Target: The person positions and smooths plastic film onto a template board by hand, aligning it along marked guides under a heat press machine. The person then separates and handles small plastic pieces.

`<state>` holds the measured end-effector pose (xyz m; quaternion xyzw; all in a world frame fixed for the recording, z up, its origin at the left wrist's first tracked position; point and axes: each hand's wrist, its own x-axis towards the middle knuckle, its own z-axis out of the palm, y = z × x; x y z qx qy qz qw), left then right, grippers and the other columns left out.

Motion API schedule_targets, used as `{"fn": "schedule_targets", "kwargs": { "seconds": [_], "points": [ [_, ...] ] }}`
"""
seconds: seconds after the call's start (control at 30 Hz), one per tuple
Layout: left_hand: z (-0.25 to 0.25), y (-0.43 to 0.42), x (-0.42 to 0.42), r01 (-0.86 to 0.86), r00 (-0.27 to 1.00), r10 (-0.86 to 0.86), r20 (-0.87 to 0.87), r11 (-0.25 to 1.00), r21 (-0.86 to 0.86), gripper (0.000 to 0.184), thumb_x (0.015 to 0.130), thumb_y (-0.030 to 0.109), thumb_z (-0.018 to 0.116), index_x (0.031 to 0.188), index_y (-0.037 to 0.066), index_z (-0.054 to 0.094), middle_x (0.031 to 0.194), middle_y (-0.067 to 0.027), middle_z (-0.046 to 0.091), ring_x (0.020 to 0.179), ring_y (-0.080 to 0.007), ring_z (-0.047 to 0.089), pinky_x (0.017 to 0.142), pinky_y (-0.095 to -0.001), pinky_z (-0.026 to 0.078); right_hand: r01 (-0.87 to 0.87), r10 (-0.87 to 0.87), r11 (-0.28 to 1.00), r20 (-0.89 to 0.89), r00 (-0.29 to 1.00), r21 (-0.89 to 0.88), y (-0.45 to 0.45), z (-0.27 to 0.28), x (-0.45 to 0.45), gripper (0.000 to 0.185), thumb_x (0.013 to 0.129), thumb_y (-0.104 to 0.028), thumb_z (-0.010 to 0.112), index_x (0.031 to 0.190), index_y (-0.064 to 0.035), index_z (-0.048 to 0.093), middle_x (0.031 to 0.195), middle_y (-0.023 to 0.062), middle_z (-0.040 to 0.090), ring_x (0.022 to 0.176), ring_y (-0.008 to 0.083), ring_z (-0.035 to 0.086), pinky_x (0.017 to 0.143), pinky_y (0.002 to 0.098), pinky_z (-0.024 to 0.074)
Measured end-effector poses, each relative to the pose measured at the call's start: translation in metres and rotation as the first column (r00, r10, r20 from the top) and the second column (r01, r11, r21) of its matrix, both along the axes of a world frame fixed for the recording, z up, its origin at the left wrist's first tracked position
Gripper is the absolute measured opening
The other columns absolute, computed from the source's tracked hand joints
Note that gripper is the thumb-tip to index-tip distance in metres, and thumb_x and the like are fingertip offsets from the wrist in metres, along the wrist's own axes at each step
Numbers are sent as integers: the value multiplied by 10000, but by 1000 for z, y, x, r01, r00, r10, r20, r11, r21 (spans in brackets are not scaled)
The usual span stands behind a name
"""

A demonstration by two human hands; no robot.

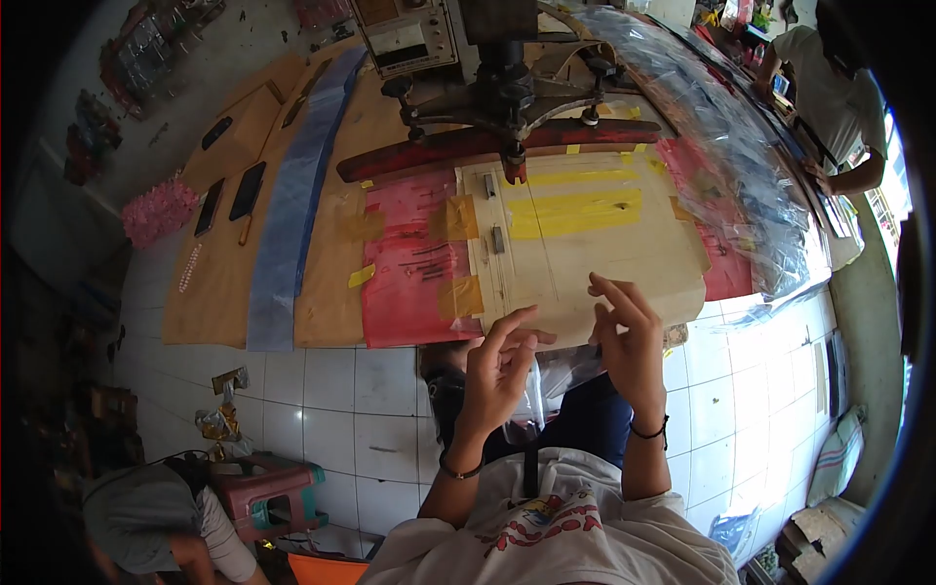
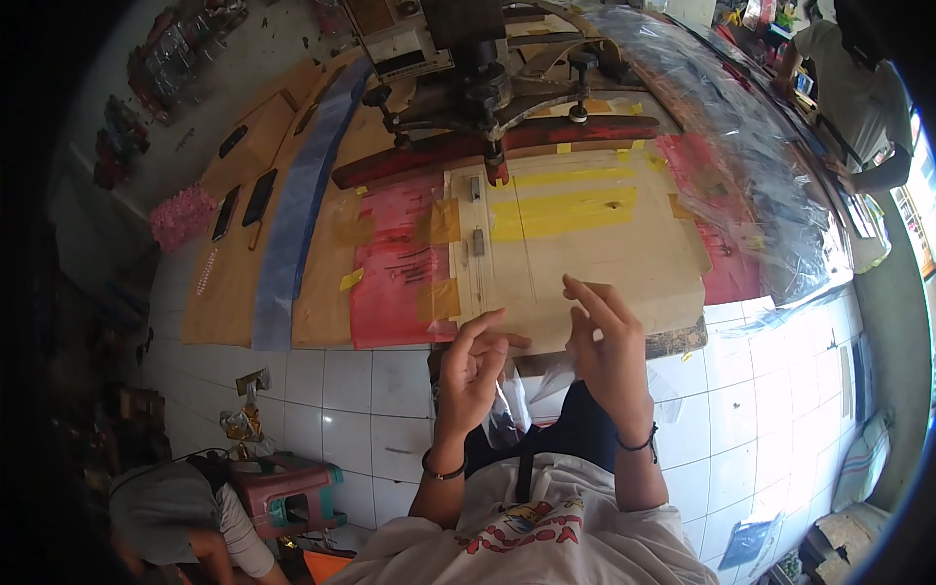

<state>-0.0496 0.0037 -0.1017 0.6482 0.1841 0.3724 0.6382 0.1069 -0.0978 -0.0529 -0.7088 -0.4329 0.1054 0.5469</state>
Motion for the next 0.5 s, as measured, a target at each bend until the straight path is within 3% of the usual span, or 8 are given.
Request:
{"fn": "schedule_targets", "kwargs": {
  "seconds": [0.03, 0.13, 0.17, 0.27, 0.4, 0.47, 0.5],
  "points": [
    [3, 1, 1, -4, 998, 1, -66, 999, -53, 381, 1036, 45, 591, 1415, 26, 558, 971, -95, 770, 700, -6, 584, 611, -174, 448, 7, -7, 1000, 15, 1000, -21, 0, -5, 1, 388, 936, 66, 629, 1317, 7, 661, 1102, 152, 678, 698, 176, 674, 629, 290, 550],
    [-15, 8, 4, 30, 986, -16, -164, 996, 85, 400, 1020, 70, 625, 1416, 49, 574, 907, -47, 773, 589, 5, 480, 540, -193, 400, 15, -12, 996, 37, 999, -82, -6, -20, 1, 407, 932, 36, 656, 1338, 4, 653, 1122, 162, 671, 716, 197, 677, 646, 296, 546],
    [-16, 6, 6, 6, 984, 15, -178, 993, 116, 422, 1009, 108, 656, 1423, 73, 581, 846, -19, 763, 525, -6, 387, 492, -216, 350, 10, -7, 994, 26, 1000, -104, -8, -18, -3, 414, 931, 27, 664, 1344, 1, 652, 1130, 163, 666, 723, 205, 678, 656, 298, 548],
    [0, 3, 4, 60, 926, -8, -378, 990, 125, 415, 1032, 39, 622, 1441, 30, 549, 824, -44, 730, 697, -17, 585, 622, -185, 450, 13, -9, 995, 36, 999, -104, -11, -17, -7, 416, 921, 18, 684, 1335, 0, 656, 1149, 162, 654, 724, 220, 674, 672, 305, 549],
    [-14, 3, 9, 37, 952, 3, -306, 991, 128, 430, 1034, 77, 623, 1459, 67, 556, 705, -27, 649, 639, -52, 548, 605, -232, 449, 114, -104, 992, 167, 980, -52, -2, -1, 1, 387, 906, 3, 706, 1292, 4, 672, 1157, 161, 639, 749, 234, 691, 685, 321, 550],
    [-15, 4, 12, 34, 957, 12, -289, 988, 150, 430, 1034, 135, 627, 1459, 106, 566, 667, -33, 609, 577, -105, 545, 579, -276, 433, 58, -47, 996, 157, 987, -64, 7, 0, 16, 394, 909, -12, 710, 1299, 3, 656, 1152, 166, 673, 712, 233, 700, 674, 327, 552],
    [-13, 3, 12, 33, 954, 13, -300, 988, 149, 426, 1036, 109, 622, 1459, 99, 568, 678, -23, 610, 597, -85, 534, 591, -261, 439, 16, 1, 993, 149, 989, -115, 13, 0, 24, 406, 910, -14, 711, 1310, 2, 648, 1146, 168, 685, 699, 233, 700, 670, 324, 552]
  ]
}}
